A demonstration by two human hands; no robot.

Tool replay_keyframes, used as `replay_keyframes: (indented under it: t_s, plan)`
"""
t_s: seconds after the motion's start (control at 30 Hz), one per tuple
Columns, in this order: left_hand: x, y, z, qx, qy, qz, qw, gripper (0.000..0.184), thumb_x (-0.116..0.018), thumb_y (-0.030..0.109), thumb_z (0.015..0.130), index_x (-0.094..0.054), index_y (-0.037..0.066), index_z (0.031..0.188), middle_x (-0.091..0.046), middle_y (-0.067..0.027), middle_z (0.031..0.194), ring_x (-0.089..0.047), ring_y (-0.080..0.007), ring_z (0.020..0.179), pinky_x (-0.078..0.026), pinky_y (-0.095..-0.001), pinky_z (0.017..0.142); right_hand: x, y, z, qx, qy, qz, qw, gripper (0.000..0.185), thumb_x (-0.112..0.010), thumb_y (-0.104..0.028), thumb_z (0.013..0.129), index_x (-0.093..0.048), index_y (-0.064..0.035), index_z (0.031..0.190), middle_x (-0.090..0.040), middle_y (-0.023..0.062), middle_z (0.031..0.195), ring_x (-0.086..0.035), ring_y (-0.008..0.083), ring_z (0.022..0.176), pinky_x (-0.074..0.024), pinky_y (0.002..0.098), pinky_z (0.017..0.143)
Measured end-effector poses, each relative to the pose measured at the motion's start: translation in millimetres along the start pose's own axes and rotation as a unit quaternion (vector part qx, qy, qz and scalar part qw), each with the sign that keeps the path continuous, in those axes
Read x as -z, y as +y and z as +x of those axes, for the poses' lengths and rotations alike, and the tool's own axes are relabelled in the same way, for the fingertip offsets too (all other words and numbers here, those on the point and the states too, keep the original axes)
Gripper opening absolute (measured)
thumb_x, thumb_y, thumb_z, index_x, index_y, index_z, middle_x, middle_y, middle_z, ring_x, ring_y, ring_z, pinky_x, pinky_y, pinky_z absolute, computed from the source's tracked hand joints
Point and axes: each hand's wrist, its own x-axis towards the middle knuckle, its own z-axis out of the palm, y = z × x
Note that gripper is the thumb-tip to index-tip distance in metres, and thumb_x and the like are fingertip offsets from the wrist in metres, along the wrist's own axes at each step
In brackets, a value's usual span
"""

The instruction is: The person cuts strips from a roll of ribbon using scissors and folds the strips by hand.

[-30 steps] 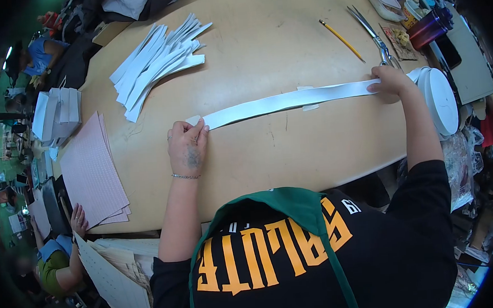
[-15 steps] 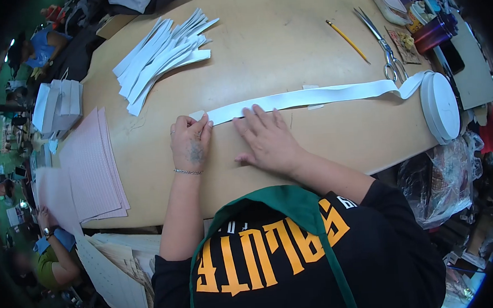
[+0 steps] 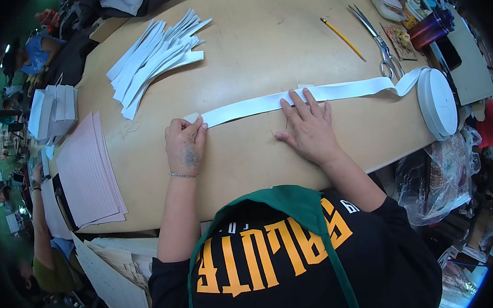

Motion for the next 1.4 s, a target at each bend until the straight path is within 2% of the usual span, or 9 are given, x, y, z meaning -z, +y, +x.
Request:
replay_keyframes:
  t_s: [0.13, 0.37, 0.47, 0.63, 0.83, 0.93, 1.13, 1.23, 1.4]
  plan:
    - [2, 2, 0, 0.012, -0.01, -0.012, 1.0, 0.018, -0.069, 0.015, 0.078, -0.072, 0.005, 0.093, -0.054, -0.0093, 0.08, -0.051, -0.0251, 0.076, -0.043, -0.035, 0.071, 4, 4, 0, 0.006, -0.018, -0.002, 1.0, 0.069, -0.046, -0.059, 0.085, -0.039, -0.016, 0.138, -0.025, 0.0075, 0.148, -0.015, 0.0303, 0.139, -0.013, 0.0635, 0.106]
    - [0, 1, -1, 0.008, 0.01, -0.02, 1.0, 0.017, -0.071, 0.015, 0.077, -0.072, 0.006, 0.091, -0.054, -0.0089, 0.079, -0.051, -0.0252, 0.076, -0.043, -0.0355, 0.07, 12, 10, 2, 0.007, -0.038, -0.015, 0.999, 0.069, -0.05, -0.057, 0.084, -0.038, -0.016, 0.139, -0.023, 0.0078, 0.149, -0.014, 0.0319, 0.139, -0.0134, 0.0643, 0.106]
    - [0, -1, -2, 0.011, 0.013, -0.011, 1.0, 0.016, -0.07, 0.017, 0.077, -0.072, 0.009, 0.091, -0.053, -0.0078, 0.079, -0.051, -0.0248, 0.077, -0.044, -0.0355, 0.069, 14, -3, 4, 0.007, -0.016, -0.031, 0.999, 0.074, -0.051, -0.057, 0.083, -0.036, -0.0118, 0.139, -0.022, 0.0104, 0.149, -0.013, 0.0327, 0.139, -0.0134, 0.0637, 0.106]
    - [-3, -3, -3, 0.011, 0.013, 0.003, 1.0, 0.016, -0.069, 0.02, 0.077, -0.073, 0.014, 0.092, -0.053, -0.0057, 0.081, -0.051, -0.024, 0.077, -0.046, -0.0355, 0.068, -4, -64, 12, 0.214, -0.064, 0.027, 0.974, 0.083, -0.048, -0.06, 0.083, -0.028, -0.0042, 0.141, -0.019, 0.0128, 0.151, -0.012, 0.0313, 0.14, -0.0119, 0.0612, 0.107]
    - [-3, -3, -3, 0.01, 0.014, -0.008, 1.0, 0.016, -0.07, 0.02, 0.077, -0.072, 0.013, 0.091, -0.053, -0.006, 0.081, -0.05, -0.0241, 0.077, -0.046, -0.0353, 0.068, -6, -70, 19, 0.154, -0.081, 0.043, 0.984, 0.084, -0.044, -0.062, 0.083, -0.028, -0.0035, 0.141, -0.022, 0.013, 0.149, -0.014, 0.0301, 0.14, -0.0127, 0.0585, 0.108]
    - [-3, -2, -3, 0.012, 0.019, -0.013, 1.0, 0.016, -0.07, 0.019, 0.076, -0.072, 0.013, 0.091, -0.053, -0.0061, 0.081, -0.05, -0.0242, 0.077, -0.046, -0.0354, 0.068, -8, -50, 13, 0.108, -0.021, 0.052, 0.993, 0.081, -0.049, -0.058, 0.083, -0.034, -0.0011, 0.138, -0.027, 0.0142, 0.146, -0.019, 0.0317, 0.138, -0.0151, 0.0602, 0.106]
    - [-1, 0, -1, 0.02, 0.001, -0.009, 1.0, 0.015, -0.07, 0.019, 0.077, -0.072, 0.012, 0.09, -0.052, -0.0059, 0.081, -0.05, -0.0238, 0.076, -0.045, -0.035, 0.069, -5, -33, 5, 0.048, -0.026, 0.035, 0.998, 0.077, -0.047, -0.057, 0.085, -0.033, -0.0054, 0.14, -0.026, 0.0127, 0.147, -0.015, 0.0327, 0.139, -0.0137, 0.0622, 0.106]
    - [4, 5, 0, 0.038, -0.02, -0.032, 0.999, 0.019, -0.069, 0.016, 0.079, -0.071, 0.006, 0.095, -0.054, -0.0095, 0.081, -0.051, -0.0246, 0.079, -0.043, -0.0343, 0.073, -2, -33, 5, 0.038, -0.05, 0.046, 0.997, 0.075, -0.045, -0.058, 0.086, -0.032, -0.0087, 0.141, -0.023, 0.0112, 0.149, -0.012, 0.0329, 0.14, -0.0129, 0.0635, 0.105]
    - [3, 4, -1, 0.042, -0.017, -0.031, 0.999, 0.02, -0.07, 0.016, 0.078, -0.071, 0.006, 0.095, -0.054, -0.0093, 0.081, -0.051, -0.0244, 0.081, -0.043, -0.0342, 0.074, -5, -30, 2, 0.037, -0.057, 0.039, 0.997, 0.075, -0.042, -0.062, 0.085, -0.031, -0.0144, 0.143, -0.018, 0.0065, 0.152, -0.007, 0.0296, 0.141, -0.0129, 0.0638, 0.105]
